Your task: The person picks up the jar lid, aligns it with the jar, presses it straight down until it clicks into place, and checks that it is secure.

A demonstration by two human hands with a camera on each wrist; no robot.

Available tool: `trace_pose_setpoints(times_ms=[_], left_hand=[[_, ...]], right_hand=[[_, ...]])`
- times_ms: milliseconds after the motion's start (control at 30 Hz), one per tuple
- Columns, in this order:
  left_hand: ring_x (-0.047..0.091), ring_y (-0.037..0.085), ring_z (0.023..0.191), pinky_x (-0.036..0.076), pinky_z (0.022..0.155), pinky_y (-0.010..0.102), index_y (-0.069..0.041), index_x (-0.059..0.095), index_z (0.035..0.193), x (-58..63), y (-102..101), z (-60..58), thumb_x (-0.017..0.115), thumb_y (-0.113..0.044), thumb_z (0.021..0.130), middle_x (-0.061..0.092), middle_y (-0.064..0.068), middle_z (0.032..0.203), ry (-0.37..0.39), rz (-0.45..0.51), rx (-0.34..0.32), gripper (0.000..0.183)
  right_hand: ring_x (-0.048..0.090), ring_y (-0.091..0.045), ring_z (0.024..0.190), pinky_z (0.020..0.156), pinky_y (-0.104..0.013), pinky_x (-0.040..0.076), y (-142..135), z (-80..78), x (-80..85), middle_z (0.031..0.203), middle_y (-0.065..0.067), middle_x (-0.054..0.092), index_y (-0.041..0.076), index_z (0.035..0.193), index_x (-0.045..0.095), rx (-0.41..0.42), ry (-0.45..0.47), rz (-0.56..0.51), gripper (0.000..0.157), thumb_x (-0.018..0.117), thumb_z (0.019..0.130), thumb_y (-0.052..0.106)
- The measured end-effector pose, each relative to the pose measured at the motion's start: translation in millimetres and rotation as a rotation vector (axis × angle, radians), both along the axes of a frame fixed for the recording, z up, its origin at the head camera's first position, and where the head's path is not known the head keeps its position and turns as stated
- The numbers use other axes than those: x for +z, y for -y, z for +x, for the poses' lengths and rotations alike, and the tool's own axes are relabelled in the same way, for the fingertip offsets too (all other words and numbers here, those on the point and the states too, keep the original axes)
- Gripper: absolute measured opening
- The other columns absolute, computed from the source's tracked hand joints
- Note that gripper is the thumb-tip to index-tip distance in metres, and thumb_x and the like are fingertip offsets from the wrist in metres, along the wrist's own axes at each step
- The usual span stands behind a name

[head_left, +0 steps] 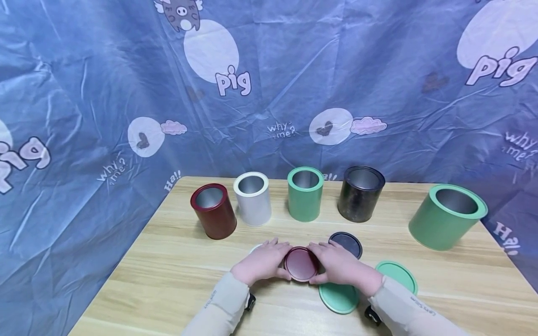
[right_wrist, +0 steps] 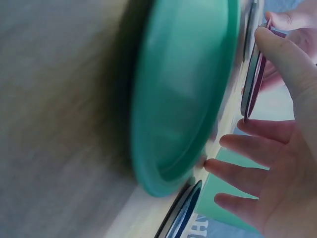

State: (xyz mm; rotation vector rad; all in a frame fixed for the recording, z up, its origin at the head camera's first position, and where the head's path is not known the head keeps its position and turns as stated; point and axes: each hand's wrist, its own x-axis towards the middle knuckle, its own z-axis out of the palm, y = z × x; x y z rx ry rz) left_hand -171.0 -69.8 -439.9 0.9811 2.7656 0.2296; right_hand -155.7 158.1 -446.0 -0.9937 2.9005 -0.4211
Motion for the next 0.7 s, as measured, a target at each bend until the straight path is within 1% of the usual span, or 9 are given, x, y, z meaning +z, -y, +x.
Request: trace_pose_setpoints(times_ms=[167, 233, 333, 433, 567, 700], left_hand=[[0.043, 0.037, 0.136, 0.037, 0.111, 0.051, -0.011, 0.051, 0.139, 4.3, 5, -1.0, 0.077, -0.045, 0.077, 0.055, 0.006, 0.141, 0.005, 0.053, -0.007, 0.075], [0.044, 0.037, 0.135, 0.037, 0.11, 0.051, -0.011, 0.05, 0.139, 5.9, 6, -1.4, 0.077, -0.044, 0.077, 0.055, 0.006, 0.14, 0.001, 0.069, -0.009, 0.074], [0.044, 0.037, 0.135, 0.037, 0.11, 0.052, -0.012, 0.049, 0.139, 7.7, 8, -2.2, 0.075, -0.043, 0.079, 0.056, 0.005, 0.14, -0.005, 0.092, -0.007, 0.073], [0.042, 0.035, 0.137, 0.035, 0.112, 0.051, -0.013, 0.047, 0.141, 9.1, 11, -3.3, 0.073, -0.044, 0.082, 0.054, 0.004, 0.142, -0.007, 0.105, 0.007, 0.072], [0.041, 0.032, 0.138, 0.034, 0.113, 0.049, -0.013, 0.045, 0.143, 12.8, 14, -4.0, 0.07, -0.045, 0.084, 0.052, 0.004, 0.144, -0.007, 0.117, 0.033, 0.072], [0.043, 0.031, 0.137, 0.036, 0.111, 0.05, -0.011, 0.047, 0.142, 18.4, 17, -3.6, 0.072, -0.044, 0.082, 0.054, 0.005, 0.142, -0.027, 0.136, 0.039, 0.073]], right_hand=[[0.064, -0.026, 0.104, 0.095, -0.06, 0.045, 1, -3.2, 2.4, 0.11, -0.008, 0.069, 0.004, 0.123, 0.056, 0.009, 0.001, -0.043, 0.073, 0.083, 0.069, 0.045], [0.065, -0.024, 0.103, 0.095, -0.061, 0.044, 2, -4.6, 4.3, 0.109, -0.006, 0.069, 0.005, 0.122, 0.057, 0.011, 0.009, -0.062, 0.071, 0.083, 0.069, 0.043], [0.065, -0.025, 0.104, 0.095, -0.062, 0.044, 1, -7.0, 7.6, 0.11, -0.007, 0.07, 0.004, 0.124, 0.057, 0.01, 0.006, -0.084, 0.071, 0.084, 0.069, 0.041], [0.066, -0.024, 0.101, 0.093, -0.055, 0.047, 0, -9.1, 10.9, 0.109, -0.006, 0.07, 0.005, 0.126, 0.056, -0.004, -0.002, -0.1, 0.073, 0.084, 0.069, 0.041], [0.067, -0.02, 0.097, 0.086, -0.044, 0.051, 0, -11.9, 15.0, 0.108, -0.003, 0.071, 0.01, 0.128, 0.056, -0.01, -0.018, -0.128, 0.072, 0.083, 0.069, 0.041], [0.067, -0.019, 0.097, 0.085, -0.043, 0.052, 1, -14.5, 16.7, 0.11, -0.001, 0.07, 0.012, 0.129, 0.056, 0.004, -0.038, -0.162, 0.071, 0.083, 0.07, 0.041]])
